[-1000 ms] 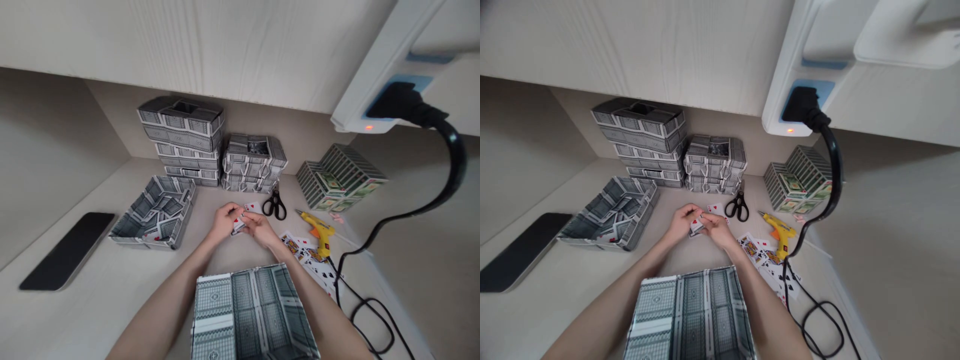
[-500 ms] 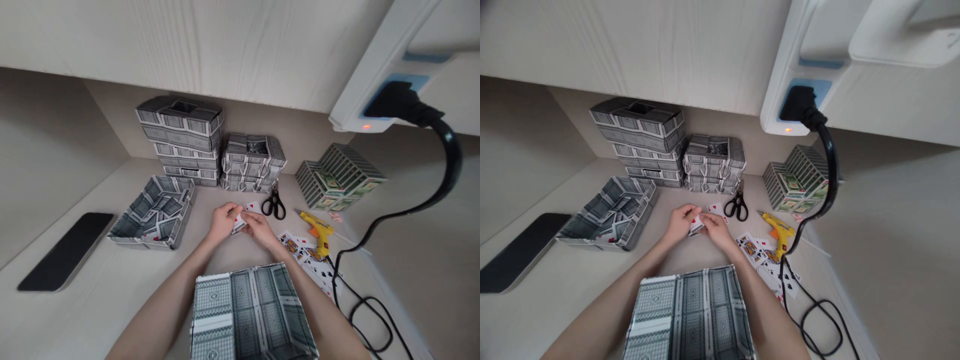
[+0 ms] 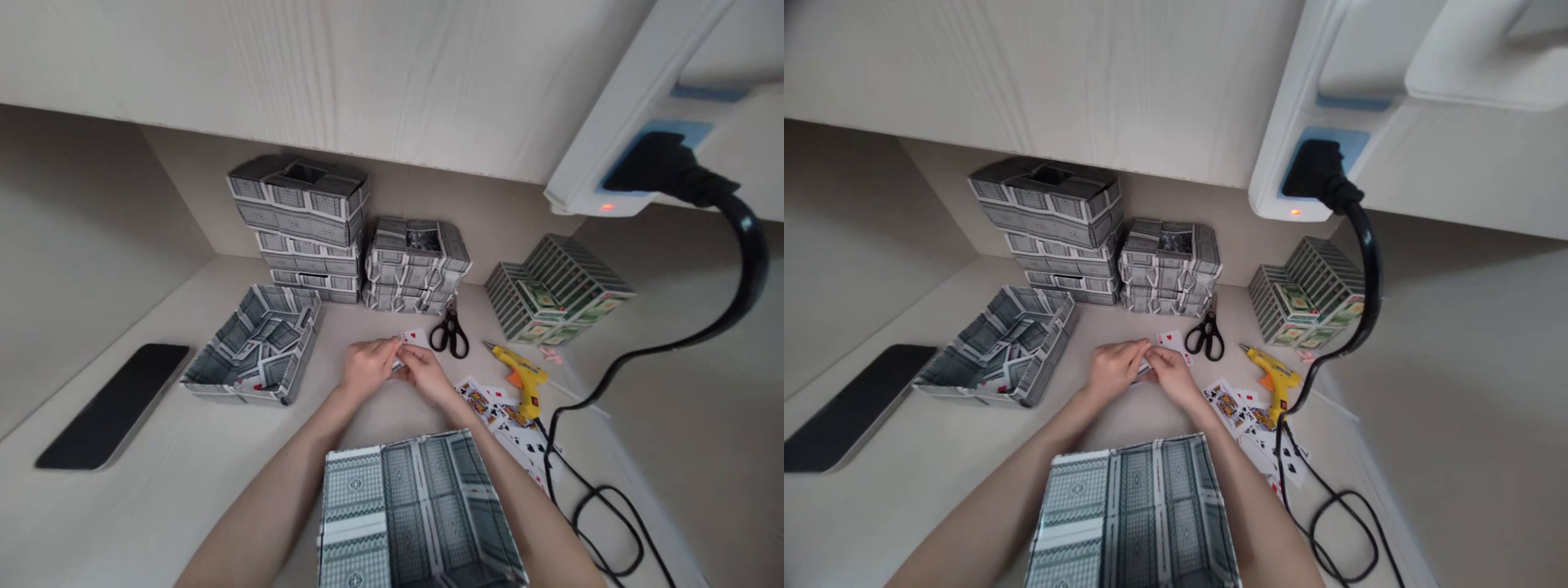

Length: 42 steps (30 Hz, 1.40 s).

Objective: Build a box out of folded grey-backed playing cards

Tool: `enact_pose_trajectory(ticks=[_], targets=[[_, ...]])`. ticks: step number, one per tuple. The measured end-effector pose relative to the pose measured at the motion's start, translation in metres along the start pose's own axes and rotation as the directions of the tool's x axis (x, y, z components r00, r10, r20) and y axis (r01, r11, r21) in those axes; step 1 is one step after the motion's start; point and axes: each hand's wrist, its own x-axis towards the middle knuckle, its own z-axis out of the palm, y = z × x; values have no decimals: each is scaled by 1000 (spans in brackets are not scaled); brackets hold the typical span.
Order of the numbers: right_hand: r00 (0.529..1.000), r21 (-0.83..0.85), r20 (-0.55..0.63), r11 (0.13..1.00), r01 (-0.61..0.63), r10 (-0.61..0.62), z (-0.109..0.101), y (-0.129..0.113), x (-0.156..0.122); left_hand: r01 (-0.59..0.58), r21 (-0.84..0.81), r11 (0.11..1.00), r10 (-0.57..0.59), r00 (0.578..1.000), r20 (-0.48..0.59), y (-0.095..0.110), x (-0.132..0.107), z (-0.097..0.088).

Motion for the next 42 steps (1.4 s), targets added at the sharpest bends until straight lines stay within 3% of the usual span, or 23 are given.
enact_pose_trajectory(ticks=[6,13,17,22,25,31,42], targets=[[998,22,17,998,-66,65,0,-1,0,29,49,998,-24,995,-93,2,0,0],[993,50,94,995,-83,78,-2,-3,-1,223,-86,971,-231,968,-101,0,2,5],[994,40,100,998,-57,53,0,-4,-3,280,-261,924,-304,951,-55,-3,6,5],[995,46,93,999,27,-31,-1,-2,-3,281,-426,860,-279,958,68,-7,13,4],[996,63,87,998,21,-26,-3,0,-1,271,-347,898,-253,963,98,-8,12,5],[998,75,30,996,-55,53,-3,0,1,209,-15,978,-208,977,51,-7,10,5],[995,99,33,991,-94,91,-2,-2,0,-21,338,941,34,999,-32,-1,4,3]])
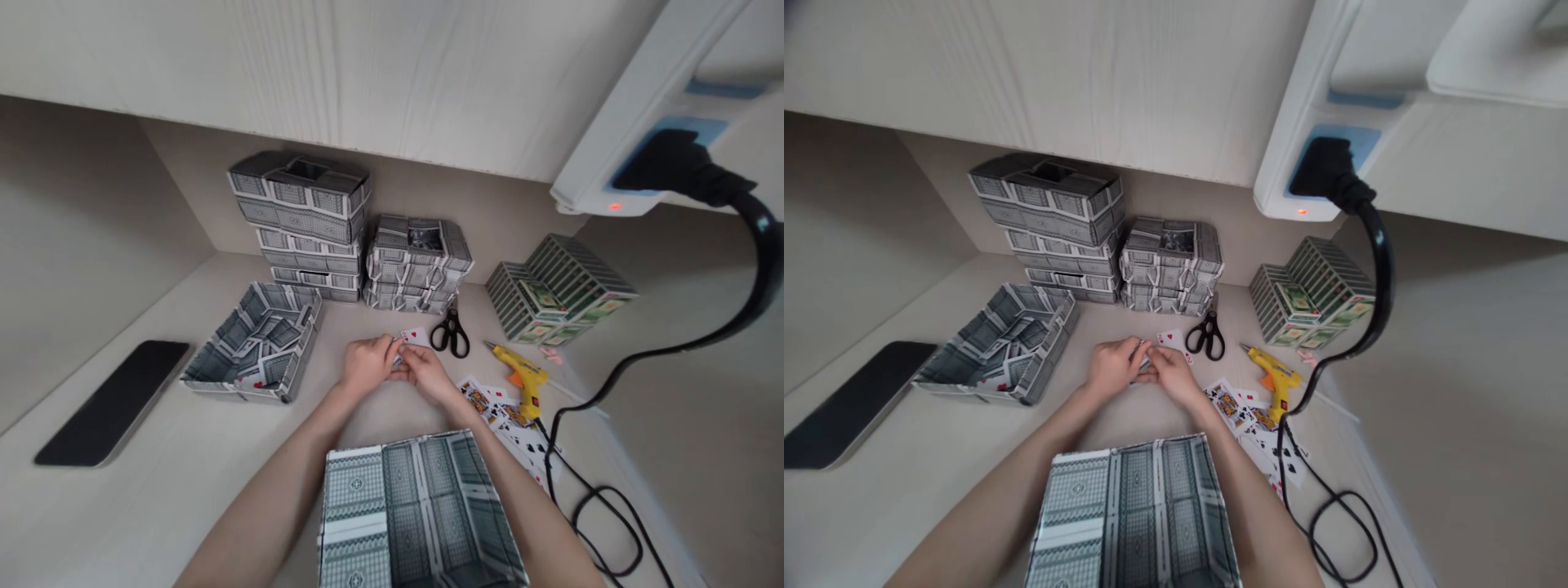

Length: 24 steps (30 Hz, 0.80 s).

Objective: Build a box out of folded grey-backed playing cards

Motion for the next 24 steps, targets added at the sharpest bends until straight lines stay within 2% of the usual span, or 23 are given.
enact_pose_trajectory(ticks=[2,5,10,13,17,20,24], targets=[[1000,-6,-22,1000,-8,8,0,0,0,1,20,1000,0,1000,-23,1,-1,0],[998,-11,-57,1000,-20,19,2,-1,0,65,-1,998,-65,997,-47,1,-1,1],[999,-2,-50,1000,-1,1,3,-2,0,170,-41,985,-172,985,-34,0,-1,4],[999,6,-43,1000,-1,1,3,-3,0,192,-34,981,-193,981,-35,-1,0,6],[998,9,-54,1000,-17,18,4,-3,0,144,-10,989,-145,987,-70,-2,-1,5],[997,4,-68,1000,-30,30,4,-4,-1,50,-4,999,-50,993,-103,-3,-1,3],[1000,-7,-23,1000,-18,18,4,-5,-3,-59,-26,998,55,989,-141,-4,-3,0]])
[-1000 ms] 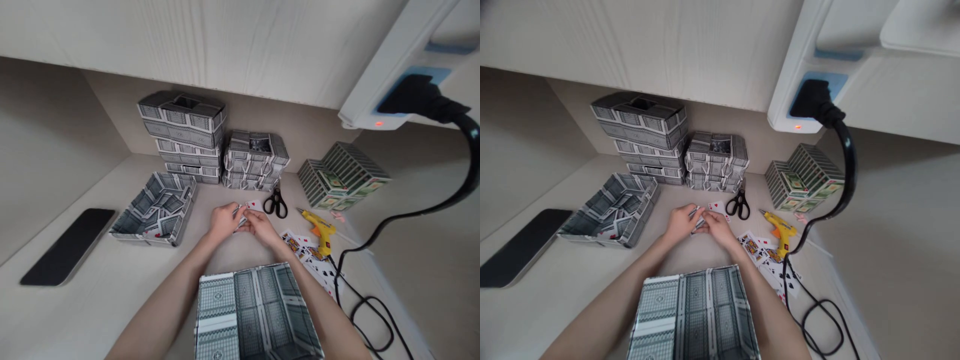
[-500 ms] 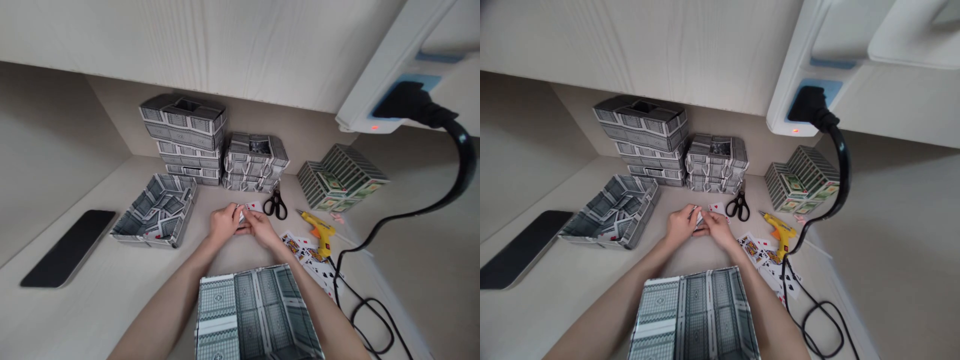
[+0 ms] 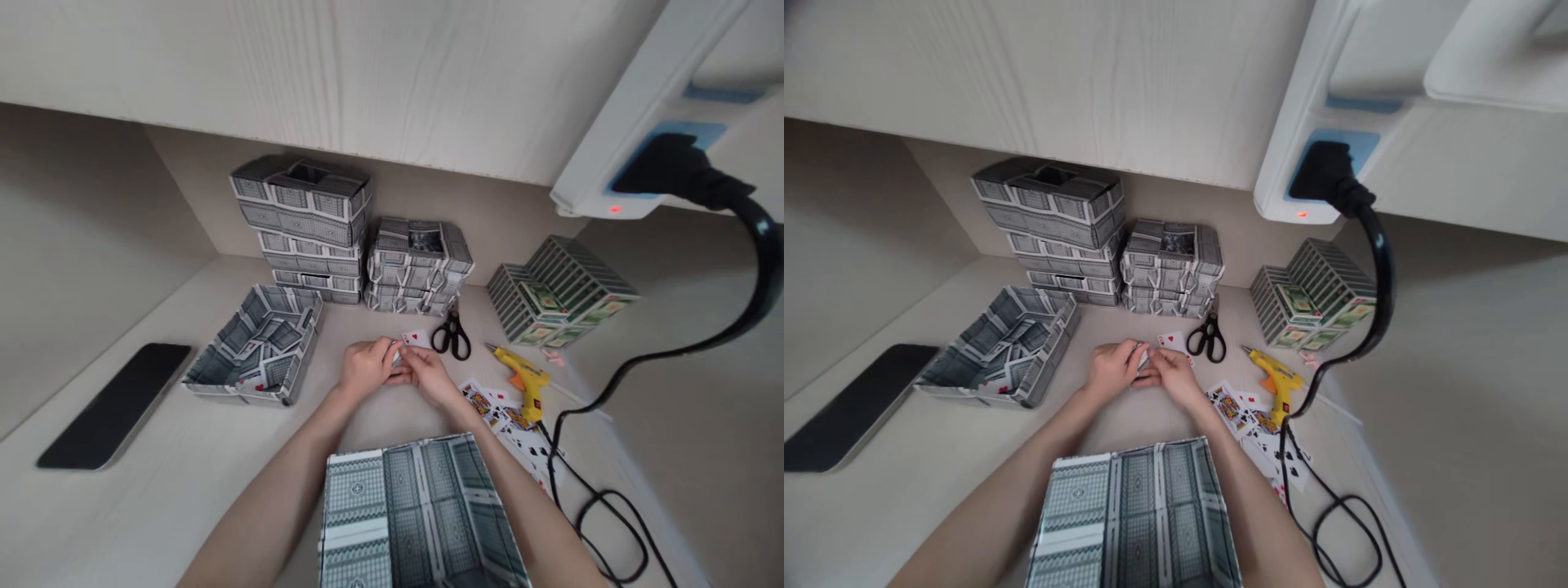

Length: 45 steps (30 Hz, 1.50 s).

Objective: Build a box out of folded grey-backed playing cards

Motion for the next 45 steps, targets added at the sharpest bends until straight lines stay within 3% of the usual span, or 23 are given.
enact_pose_trajectory(ticks=[5,10,15,21,25,31,34,41,45], targets=[[1000,-27,-1,999,28,-28,-1,-1,-2,39,-81,996,-40,999,-11,0,0,-1],[998,-39,26,998,54,-53,-1,-1,-3,191,-159,969,-182,981,72,4,3,0],[999,-79,-9,996,52,-53,0,0,-2,403,-317,859,-368,915,164,3,6,2],[989,-86,-90,990,112,-120,0,6,3,495,-524,693,-398,869,295,0,7,5],[980,-54,-115,986,155,-160,-1,3,2,491,-510,706,-400,871,285,-1,8,4],[988,-141,-23,979,150,-154,-1,1,1,472,-520,712,-430,879,208,1,11,2],[972,-167,-90,966,199,-216,-2,3,4,462,-543,701,-441,879,180,1,11,2],[900,-6,-322,952,308,-293,-9,-4,7,448,-606,657,-400,889,223,0,12,2],[859,-235,-332,917,323,-388,-12,-2,7,414,-598,687,-325,910,257,2,10,4]])
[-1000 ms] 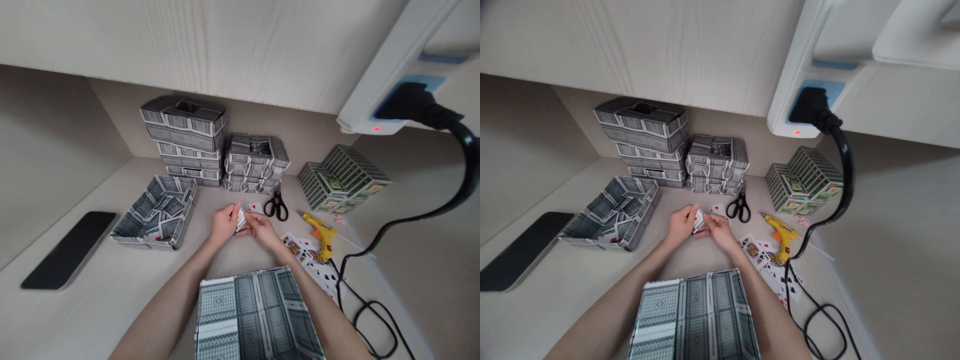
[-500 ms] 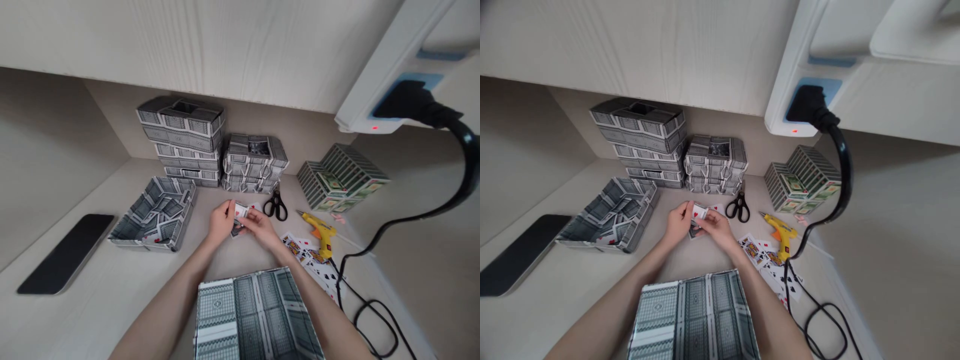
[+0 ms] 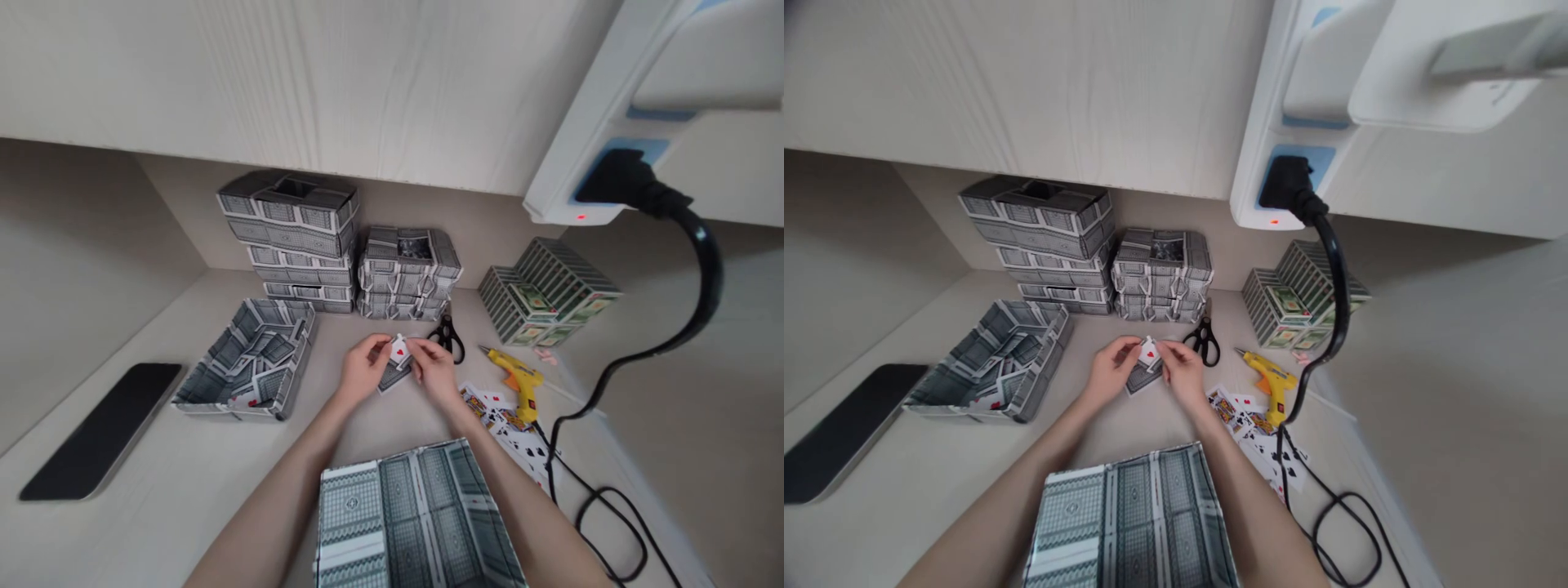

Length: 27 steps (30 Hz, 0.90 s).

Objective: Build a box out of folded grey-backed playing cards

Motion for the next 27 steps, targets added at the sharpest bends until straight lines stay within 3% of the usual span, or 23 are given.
enact_pose_trajectory(ticks=[5,8,11,14,19,27], targets=[[997,-132,50,990,57,-51,1,-1,-2,-101,45,994,101,995,0,1,-2,1],[997,-26,84,1000,4,-2,0,-4,-3,-125,58,990,127,992,-25,2,-1,-1],[988,127,145,989,-75,56,0,-3,-2,-78,45,996,82,994,-78,0,-1,0],[989,154,121,982,-106,88,1,2,0,-50,36,998,53,994,-93,-2,-1,1],[998,-26,41,999,-42,43,-2,6,2,-133,141,981,143,988,-64,-1,-2,-2],[987,-272,65,949,159,-147,-4,5,-4,-256,316,913,284,958,-44,2,-3,-7]])
